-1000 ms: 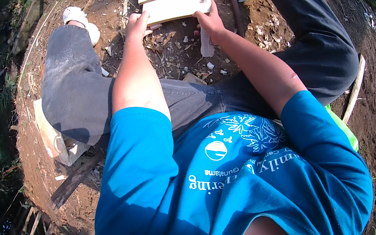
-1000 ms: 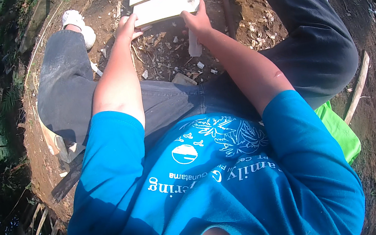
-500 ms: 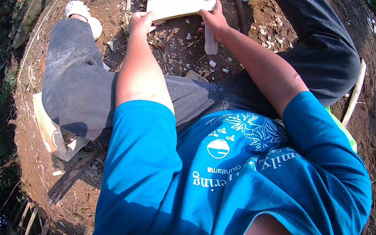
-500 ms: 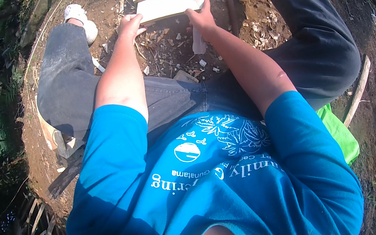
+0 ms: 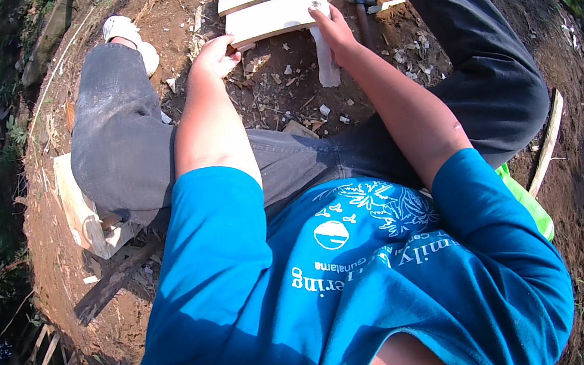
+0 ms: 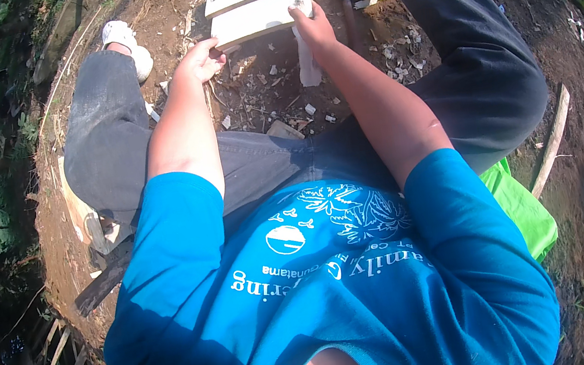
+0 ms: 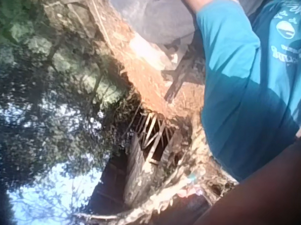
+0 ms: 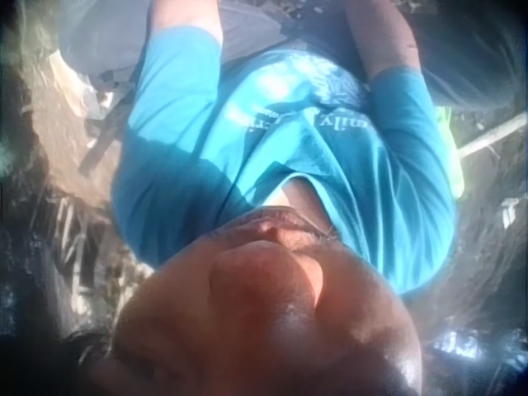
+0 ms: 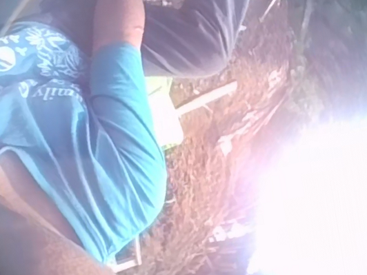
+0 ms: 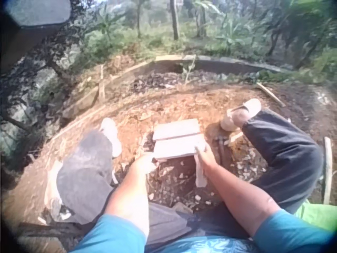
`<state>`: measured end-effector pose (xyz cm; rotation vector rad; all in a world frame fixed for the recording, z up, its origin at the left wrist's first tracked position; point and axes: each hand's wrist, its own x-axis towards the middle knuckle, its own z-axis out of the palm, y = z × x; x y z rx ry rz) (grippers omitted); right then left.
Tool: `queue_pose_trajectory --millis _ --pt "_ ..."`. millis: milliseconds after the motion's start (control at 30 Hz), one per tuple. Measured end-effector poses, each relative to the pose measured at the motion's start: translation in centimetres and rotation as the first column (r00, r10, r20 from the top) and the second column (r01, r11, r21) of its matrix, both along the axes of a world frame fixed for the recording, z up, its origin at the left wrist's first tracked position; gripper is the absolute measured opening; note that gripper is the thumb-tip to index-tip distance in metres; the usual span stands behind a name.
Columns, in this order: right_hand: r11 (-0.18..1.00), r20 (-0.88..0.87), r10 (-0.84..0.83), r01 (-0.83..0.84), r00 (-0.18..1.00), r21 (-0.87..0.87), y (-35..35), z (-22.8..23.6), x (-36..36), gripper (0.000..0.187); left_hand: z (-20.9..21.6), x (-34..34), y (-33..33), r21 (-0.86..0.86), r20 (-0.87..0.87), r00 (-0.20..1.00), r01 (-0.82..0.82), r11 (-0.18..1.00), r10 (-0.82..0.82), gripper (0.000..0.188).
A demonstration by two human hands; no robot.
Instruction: The person sits on the ground and uses a hammer to attach small wooden strips onto a rectangular wooden frame, handling the strips one by one and hammering nails into them.
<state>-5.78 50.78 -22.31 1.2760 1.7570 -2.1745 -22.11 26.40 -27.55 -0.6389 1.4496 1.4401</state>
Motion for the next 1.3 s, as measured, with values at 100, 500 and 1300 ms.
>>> queue_pose_trajectory --millis 100,500,1300 --pt "0.992 0.051 0.126 -0.126 0.991 -0.005 1.9 -0.4 -0.9 0.061 -0.7 0.1 -0.7 0.031 0.014 0.998 -0.064 0.997 0.064 0.027" --pt "0.708 0.221 -0.141 -0.058 0.965 0.704 1.4 3.2 -0.7 0.053 7.1 2.1 4.3 0.035 -0.092 0.972 -0.213 0.976 0.215 0.026" --pt "0.849 0.354 0.462 -0.521 0.813 0.088 -0.8 -4.7 -0.1 0.059 6.3 12.4 8.7 -0.246 0.046 0.887 0.456 0.855 -0.460 0.048"
